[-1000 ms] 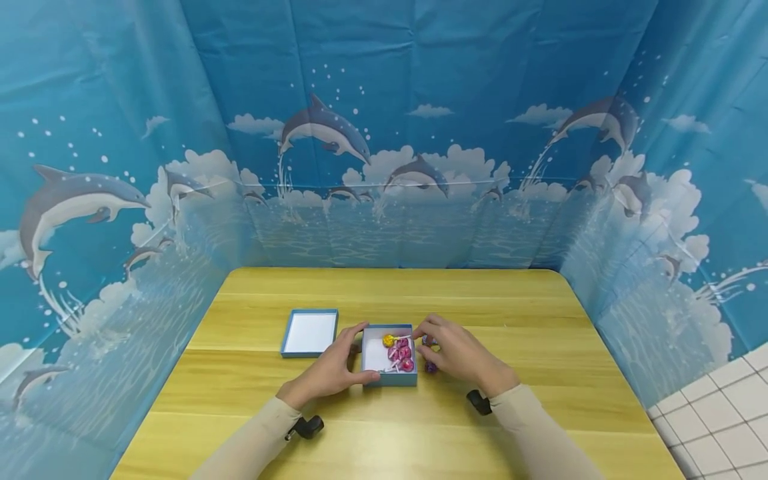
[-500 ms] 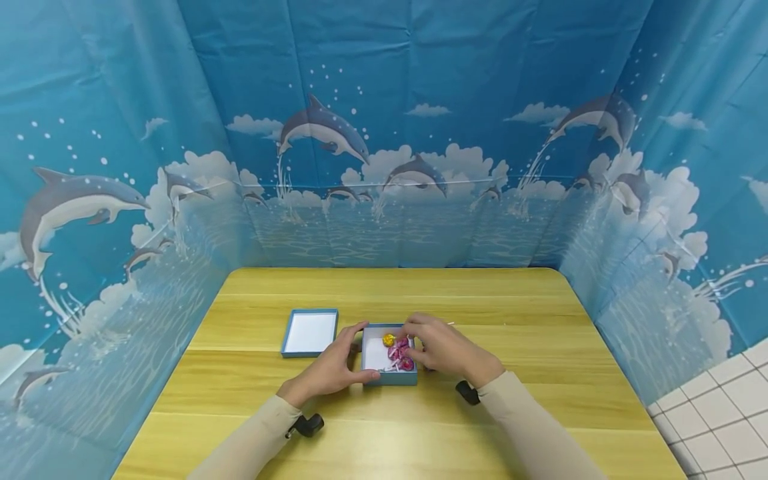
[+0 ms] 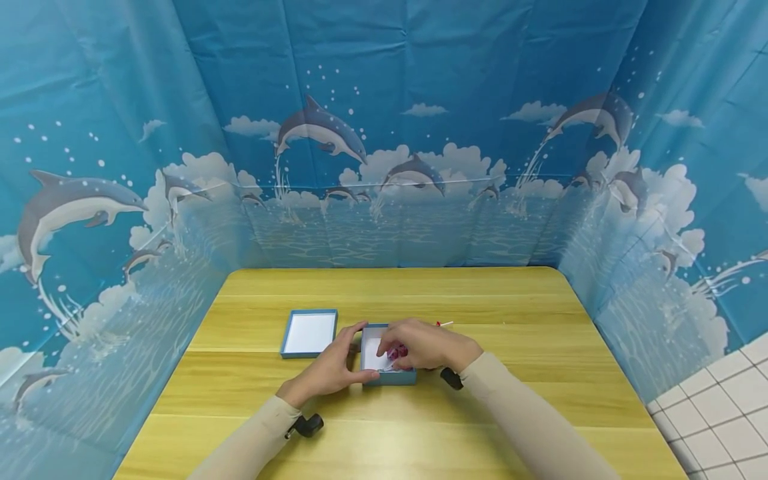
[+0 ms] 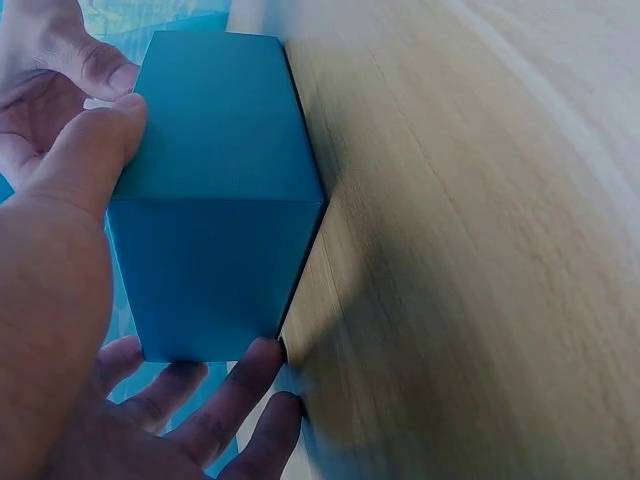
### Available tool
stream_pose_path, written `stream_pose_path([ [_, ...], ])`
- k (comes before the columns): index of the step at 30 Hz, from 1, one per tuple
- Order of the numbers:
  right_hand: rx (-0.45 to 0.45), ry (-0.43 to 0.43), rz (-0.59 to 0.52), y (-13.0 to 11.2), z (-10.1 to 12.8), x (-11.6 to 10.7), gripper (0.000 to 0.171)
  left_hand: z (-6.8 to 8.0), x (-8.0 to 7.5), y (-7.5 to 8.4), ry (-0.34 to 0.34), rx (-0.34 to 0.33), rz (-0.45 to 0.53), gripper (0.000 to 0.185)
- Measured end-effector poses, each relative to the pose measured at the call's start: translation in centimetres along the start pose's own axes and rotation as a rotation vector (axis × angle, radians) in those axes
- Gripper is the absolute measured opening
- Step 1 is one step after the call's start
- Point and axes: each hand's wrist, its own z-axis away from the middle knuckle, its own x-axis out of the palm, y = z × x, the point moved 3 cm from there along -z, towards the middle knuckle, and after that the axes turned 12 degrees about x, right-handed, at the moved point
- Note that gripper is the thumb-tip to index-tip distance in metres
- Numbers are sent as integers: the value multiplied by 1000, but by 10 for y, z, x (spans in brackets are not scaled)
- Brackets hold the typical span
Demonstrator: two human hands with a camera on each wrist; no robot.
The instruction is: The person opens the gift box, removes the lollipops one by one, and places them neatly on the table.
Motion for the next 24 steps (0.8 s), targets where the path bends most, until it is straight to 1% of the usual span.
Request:
stream_pose_path([
  [2,-14,-38,-13,-1,-4,1,26,0,0,0,1,-4,5,117],
  [5,-26,-72,-31,-3,-7,1,22,1,1,0,3,-7,15,116],
  [11,-1,-97,-102,-7,-7,1,16,0,2,1,7,8,32,115],
  [16,31,-96,-121,-8,-8,4,5,0,2,1,15,9,47,114],
  [20,47,-80,-147,-5,-11,6,7,0,2,0,19,7,43,114],
  [22,44,-65,-137,-3,-13,5,8,0,2,1,19,6,40,115],
  [24,41,-44,-101,-3,-15,4,8,1,1,1,19,6,39,115],
])
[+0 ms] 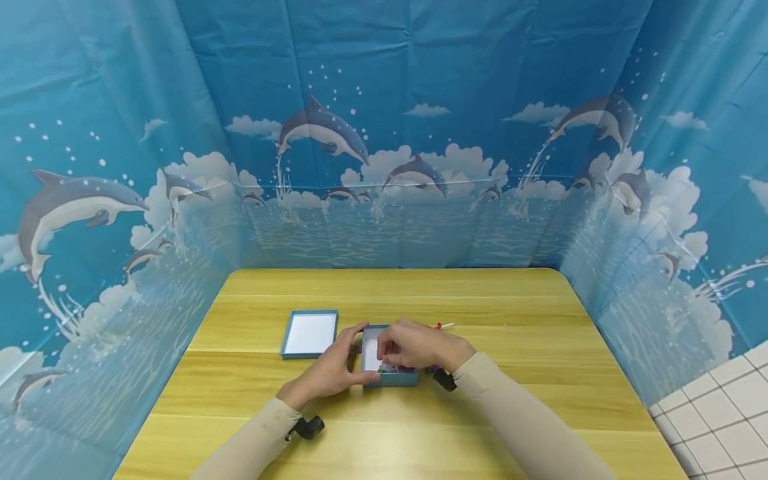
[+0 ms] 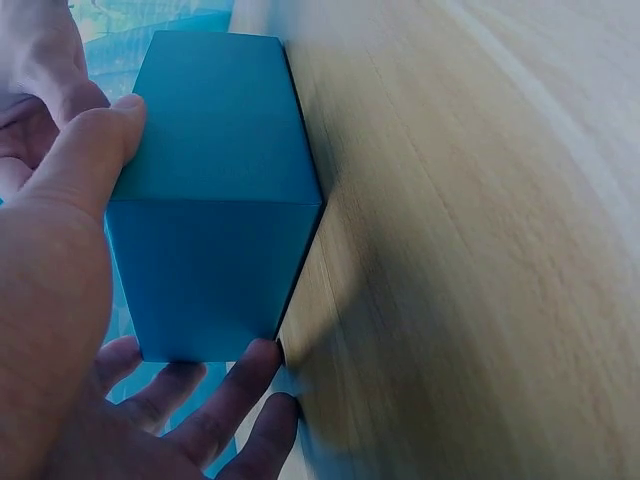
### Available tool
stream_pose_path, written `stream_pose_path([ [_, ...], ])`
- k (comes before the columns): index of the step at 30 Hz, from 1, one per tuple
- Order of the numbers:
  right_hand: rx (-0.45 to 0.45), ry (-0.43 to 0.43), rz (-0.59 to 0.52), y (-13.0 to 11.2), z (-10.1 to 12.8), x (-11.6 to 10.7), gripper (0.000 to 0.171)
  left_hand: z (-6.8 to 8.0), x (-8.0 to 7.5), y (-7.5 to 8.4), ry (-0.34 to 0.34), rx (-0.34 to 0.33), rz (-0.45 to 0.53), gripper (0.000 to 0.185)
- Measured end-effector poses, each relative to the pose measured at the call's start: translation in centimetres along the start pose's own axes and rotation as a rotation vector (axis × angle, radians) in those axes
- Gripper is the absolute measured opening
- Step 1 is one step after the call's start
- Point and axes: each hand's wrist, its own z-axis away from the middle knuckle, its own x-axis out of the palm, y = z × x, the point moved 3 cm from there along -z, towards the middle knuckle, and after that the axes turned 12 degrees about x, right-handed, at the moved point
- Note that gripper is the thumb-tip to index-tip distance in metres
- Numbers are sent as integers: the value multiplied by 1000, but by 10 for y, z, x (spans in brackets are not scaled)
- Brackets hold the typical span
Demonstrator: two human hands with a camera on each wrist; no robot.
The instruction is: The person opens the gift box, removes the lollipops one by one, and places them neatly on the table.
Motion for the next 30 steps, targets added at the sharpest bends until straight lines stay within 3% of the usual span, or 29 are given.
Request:
stream_pose_path([
  [9,-26,67,171,-4,-4,2,11,0,0,-1,-2,6,5,115],
  [14,-30,121,231,-3,-2,2,16,1,-1,0,-1,45,-37,116],
  [30,5,414,326,13,14,-3,8,-1,0,0,11,1,-13,117],
])
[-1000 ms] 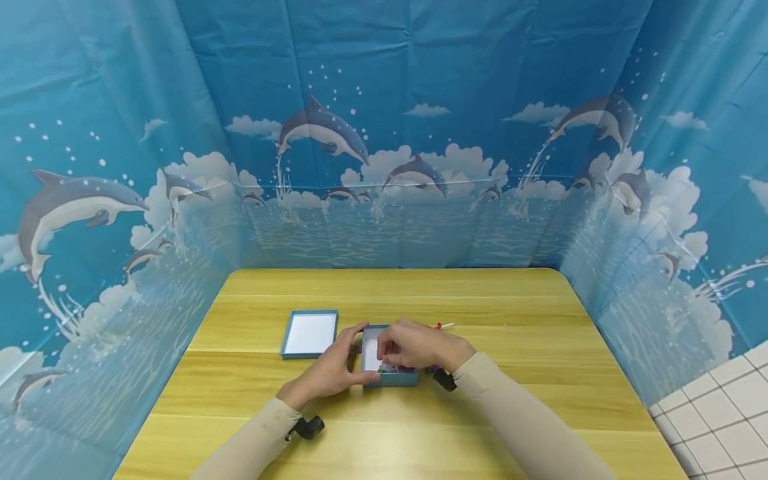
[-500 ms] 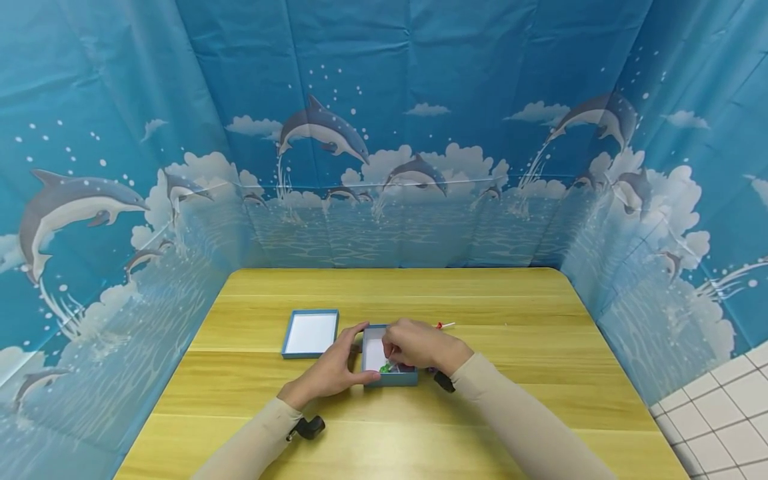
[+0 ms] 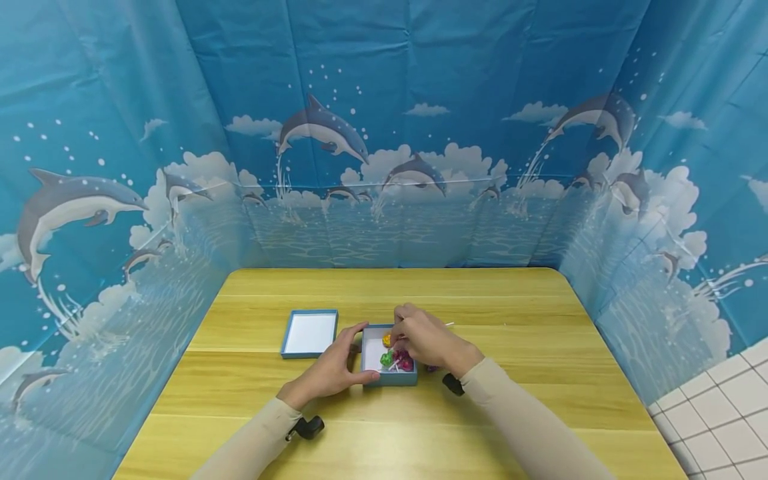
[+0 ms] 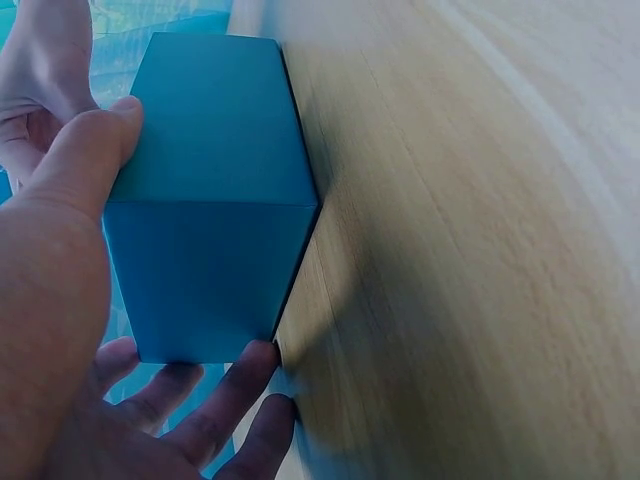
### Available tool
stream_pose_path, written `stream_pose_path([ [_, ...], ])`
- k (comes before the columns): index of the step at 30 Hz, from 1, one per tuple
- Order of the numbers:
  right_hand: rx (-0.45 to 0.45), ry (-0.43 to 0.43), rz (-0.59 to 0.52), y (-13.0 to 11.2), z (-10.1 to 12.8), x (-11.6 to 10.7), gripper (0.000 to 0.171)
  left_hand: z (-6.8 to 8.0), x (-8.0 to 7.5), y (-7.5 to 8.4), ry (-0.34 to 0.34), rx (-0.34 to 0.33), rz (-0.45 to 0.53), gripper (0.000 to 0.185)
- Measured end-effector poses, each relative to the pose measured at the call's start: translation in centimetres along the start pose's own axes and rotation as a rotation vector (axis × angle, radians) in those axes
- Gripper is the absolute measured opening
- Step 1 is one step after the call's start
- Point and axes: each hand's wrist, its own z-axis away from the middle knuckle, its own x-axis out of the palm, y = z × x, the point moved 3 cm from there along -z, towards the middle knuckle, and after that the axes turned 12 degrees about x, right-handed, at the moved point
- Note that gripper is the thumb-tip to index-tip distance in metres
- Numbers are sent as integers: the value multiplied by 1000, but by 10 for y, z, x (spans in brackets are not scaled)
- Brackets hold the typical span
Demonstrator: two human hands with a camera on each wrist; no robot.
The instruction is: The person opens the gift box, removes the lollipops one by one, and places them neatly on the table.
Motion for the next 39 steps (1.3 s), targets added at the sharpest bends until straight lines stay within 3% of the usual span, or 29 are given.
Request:
stream_pose_path([
  [6,14,64,-17,6,5,-4,11,0,-1,0,1,4,5,117],
  [19,85,116,-60,15,21,-9,11,0,-1,-1,1,-1,-16,118],
  [39,298,171,-197,32,54,-12,7,1,1,0,11,-17,2,117],
])
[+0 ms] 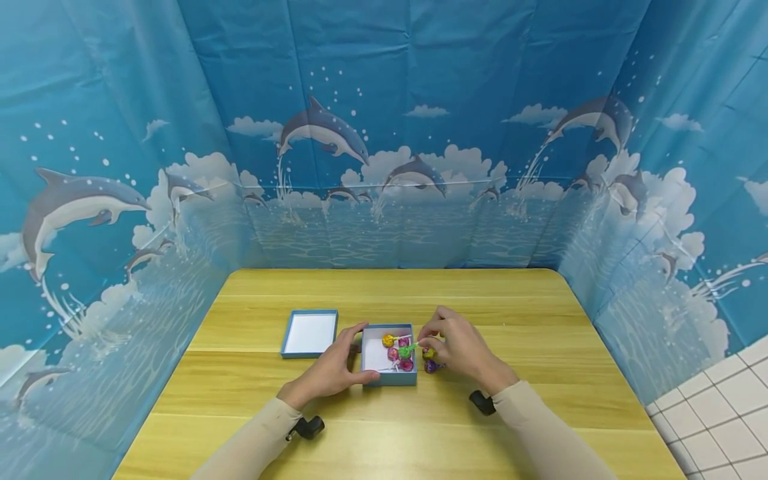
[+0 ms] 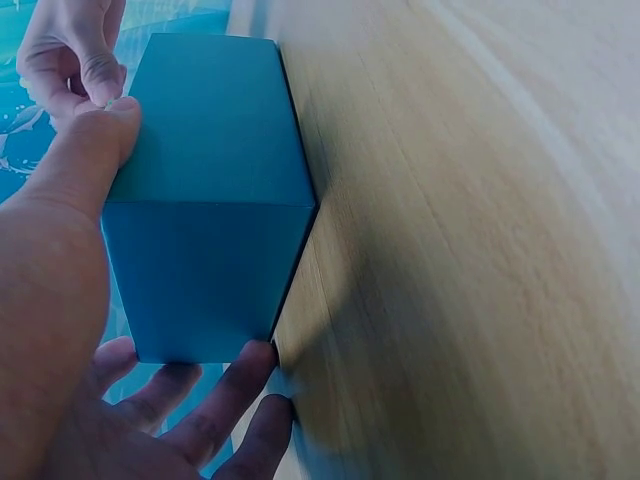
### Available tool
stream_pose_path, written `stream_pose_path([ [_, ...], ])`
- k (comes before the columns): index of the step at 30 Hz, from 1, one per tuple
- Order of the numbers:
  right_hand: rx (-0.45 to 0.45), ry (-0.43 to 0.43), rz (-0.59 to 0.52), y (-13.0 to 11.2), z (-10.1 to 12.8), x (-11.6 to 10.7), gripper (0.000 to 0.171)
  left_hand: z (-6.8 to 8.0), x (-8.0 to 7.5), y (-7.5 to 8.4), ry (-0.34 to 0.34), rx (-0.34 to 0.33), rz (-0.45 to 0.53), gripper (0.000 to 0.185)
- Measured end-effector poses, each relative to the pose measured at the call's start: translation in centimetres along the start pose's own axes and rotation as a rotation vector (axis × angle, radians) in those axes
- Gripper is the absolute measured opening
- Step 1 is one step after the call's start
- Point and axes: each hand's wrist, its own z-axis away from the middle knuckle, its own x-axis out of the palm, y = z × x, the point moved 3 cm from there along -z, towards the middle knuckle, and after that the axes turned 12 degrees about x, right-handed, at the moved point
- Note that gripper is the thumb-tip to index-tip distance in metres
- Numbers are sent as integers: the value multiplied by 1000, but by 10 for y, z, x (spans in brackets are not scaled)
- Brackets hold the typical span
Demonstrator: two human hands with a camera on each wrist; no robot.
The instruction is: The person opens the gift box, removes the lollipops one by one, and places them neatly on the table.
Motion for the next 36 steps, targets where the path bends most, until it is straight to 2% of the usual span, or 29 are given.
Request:
stream_pose_path([
  [11,98,5,-105,18,15,-11,9,1,1,-1,2,3,-21,117],
  [17,118,1,-115,28,25,-15,13,0,1,-2,5,8,-33,117],
  [22,133,-10,-113,36,32,-14,10,-1,0,-1,2,8,-34,117],
  [36,203,-155,-134,54,49,2,10,0,1,-2,8,7,-35,117],
])
